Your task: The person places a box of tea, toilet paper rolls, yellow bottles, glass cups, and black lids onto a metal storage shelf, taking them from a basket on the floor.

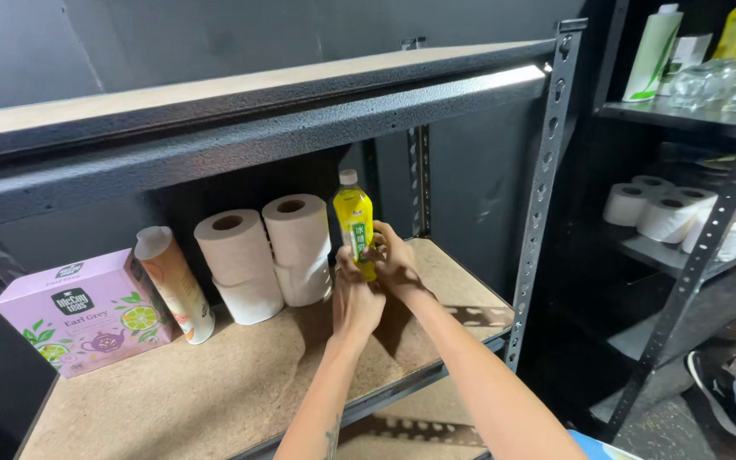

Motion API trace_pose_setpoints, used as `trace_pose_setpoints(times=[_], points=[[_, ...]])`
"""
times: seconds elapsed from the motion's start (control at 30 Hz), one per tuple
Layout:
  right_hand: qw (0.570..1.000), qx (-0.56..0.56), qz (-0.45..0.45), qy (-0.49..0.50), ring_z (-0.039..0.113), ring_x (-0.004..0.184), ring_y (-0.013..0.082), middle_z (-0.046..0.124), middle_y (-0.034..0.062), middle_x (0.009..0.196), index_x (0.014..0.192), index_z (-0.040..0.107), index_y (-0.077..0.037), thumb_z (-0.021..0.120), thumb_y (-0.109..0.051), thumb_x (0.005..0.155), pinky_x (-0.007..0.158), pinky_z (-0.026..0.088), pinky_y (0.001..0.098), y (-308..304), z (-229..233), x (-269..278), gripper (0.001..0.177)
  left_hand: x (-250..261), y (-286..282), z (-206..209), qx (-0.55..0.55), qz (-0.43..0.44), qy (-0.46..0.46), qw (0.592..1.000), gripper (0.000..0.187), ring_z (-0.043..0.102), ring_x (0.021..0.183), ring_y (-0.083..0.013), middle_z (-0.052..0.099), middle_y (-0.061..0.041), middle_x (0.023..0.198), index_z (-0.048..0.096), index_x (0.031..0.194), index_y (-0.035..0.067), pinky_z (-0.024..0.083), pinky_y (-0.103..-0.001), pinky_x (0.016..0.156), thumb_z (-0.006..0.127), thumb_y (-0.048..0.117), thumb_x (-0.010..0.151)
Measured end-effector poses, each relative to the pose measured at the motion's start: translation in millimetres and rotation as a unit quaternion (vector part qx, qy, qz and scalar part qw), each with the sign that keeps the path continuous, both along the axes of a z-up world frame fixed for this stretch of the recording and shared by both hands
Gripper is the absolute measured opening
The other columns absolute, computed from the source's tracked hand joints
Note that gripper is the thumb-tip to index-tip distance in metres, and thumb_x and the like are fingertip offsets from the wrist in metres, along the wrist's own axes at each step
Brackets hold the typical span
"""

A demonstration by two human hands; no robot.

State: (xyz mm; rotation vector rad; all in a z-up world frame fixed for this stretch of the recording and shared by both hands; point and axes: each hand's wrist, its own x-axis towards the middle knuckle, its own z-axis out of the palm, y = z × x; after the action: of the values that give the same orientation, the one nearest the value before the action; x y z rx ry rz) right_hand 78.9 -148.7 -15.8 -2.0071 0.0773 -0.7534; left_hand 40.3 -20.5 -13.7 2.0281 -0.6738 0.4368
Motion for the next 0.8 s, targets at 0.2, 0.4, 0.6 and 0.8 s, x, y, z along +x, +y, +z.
trace_pose_setpoints(times=[0.2,0.4,0.6,0.8], points=[[0.998,-0.001,-0.022,0.058,0.066,0.123,0.0375,0.070,0.0092,0.135,0.149,0.048,-0.030,0.068,-0.026,0.100,0.107,0.049,0.0545,5.6,7.9,6.9,0.054,14.6,-5.9,-7.8,-0.018,-0.001,0.001,1.000,0.074,0.056,0.126,-0.0481,0.055,-0.028,0.131,0.027,0.146,0.006,0.048,-0.052,0.108,0.061,-0.004,0.081],[1.000,0.003,-0.010,0.029,0.067,0.119,0.0387,0.072,0.0079,0.131,0.147,0.049,-0.027,0.066,-0.023,0.101,0.105,0.050,0.0550,5.0,7.7,7.9,0.050,12.5,-5.3,-5.8,-0.030,-0.002,0.020,0.999,0.076,0.056,0.129,-0.0481,0.055,-0.028,0.133,0.026,0.149,0.007,0.047,-0.054,0.109,0.061,-0.001,0.082],[0.998,0.022,-0.002,0.058,0.067,0.122,0.0371,0.069,0.0099,0.136,0.148,0.049,-0.028,0.068,-0.024,0.099,0.107,0.051,0.0519,2.5,7.6,6.4,0.053,10.0,-5.7,-3.4,-0.017,0.005,0.059,0.998,0.077,0.054,0.133,-0.0453,0.054,-0.028,0.138,0.025,0.153,0.010,0.046,-0.055,0.112,0.060,0.003,0.084],[0.995,0.015,0.008,0.101,0.065,0.127,0.0248,0.063,0.0025,0.146,0.151,0.045,-0.041,0.078,-0.027,0.091,0.111,0.049,0.0461,9.7,12.0,-27.4,0.069,-36.9,19.5,22.0,0.019,-0.008,0.085,0.996,0.087,0.052,0.138,-0.0435,0.052,-0.028,0.146,0.025,0.161,0.003,0.044,-0.055,0.113,0.063,0.006,0.083]])
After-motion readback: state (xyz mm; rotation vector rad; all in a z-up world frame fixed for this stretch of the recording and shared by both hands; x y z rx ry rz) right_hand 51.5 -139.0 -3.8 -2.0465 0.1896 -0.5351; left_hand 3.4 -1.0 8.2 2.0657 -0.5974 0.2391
